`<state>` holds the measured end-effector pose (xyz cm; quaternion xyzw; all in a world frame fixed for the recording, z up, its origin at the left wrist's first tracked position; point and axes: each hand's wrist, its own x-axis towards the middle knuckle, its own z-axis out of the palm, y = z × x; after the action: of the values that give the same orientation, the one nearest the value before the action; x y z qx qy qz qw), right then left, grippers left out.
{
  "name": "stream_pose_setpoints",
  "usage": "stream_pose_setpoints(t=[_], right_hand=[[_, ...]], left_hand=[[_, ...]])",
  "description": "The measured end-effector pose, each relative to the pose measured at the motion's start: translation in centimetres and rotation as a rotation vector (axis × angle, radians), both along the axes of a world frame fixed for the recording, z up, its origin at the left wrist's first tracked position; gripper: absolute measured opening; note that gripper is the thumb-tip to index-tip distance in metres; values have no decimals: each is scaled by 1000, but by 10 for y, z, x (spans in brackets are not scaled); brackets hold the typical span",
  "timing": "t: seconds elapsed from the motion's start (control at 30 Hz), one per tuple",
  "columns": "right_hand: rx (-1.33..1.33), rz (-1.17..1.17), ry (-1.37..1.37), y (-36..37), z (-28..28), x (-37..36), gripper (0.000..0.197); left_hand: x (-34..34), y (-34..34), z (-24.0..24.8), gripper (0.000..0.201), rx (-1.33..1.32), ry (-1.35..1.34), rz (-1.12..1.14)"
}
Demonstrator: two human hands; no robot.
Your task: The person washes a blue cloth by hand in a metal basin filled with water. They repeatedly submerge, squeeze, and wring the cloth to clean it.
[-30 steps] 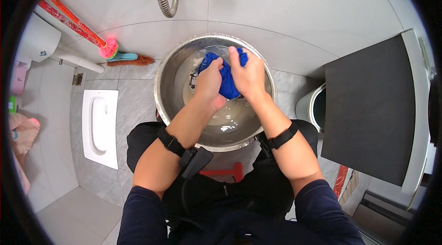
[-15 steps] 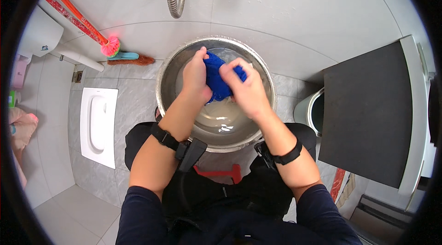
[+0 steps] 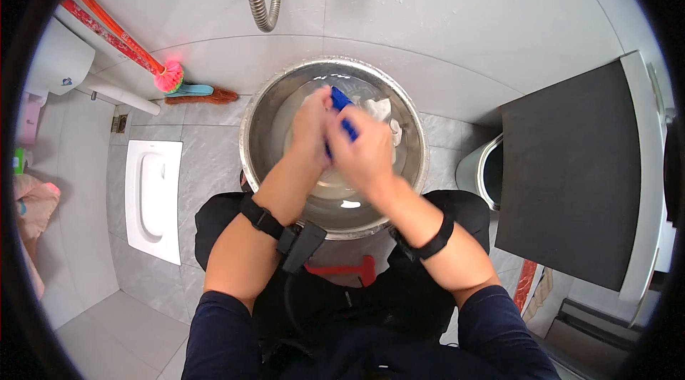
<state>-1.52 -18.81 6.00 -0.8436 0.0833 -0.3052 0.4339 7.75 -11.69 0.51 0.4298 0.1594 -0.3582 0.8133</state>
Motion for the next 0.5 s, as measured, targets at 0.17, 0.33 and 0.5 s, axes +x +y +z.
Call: stream_pose_setpoints(t=[0.17, 0.33, 0.5], right_hand=[[-73, 82, -33, -16, 1, -4, 35], [-28, -273, 177, -51, -19, 26, 39], [546, -204, 181, -87, -29, 28, 30]], left_hand=[[-20, -14, 18, 22, -101, 78, 53], [-32, -17, 39, 14, -5, 92, 19], [-31, -15, 38, 29, 70, 25, -56]])
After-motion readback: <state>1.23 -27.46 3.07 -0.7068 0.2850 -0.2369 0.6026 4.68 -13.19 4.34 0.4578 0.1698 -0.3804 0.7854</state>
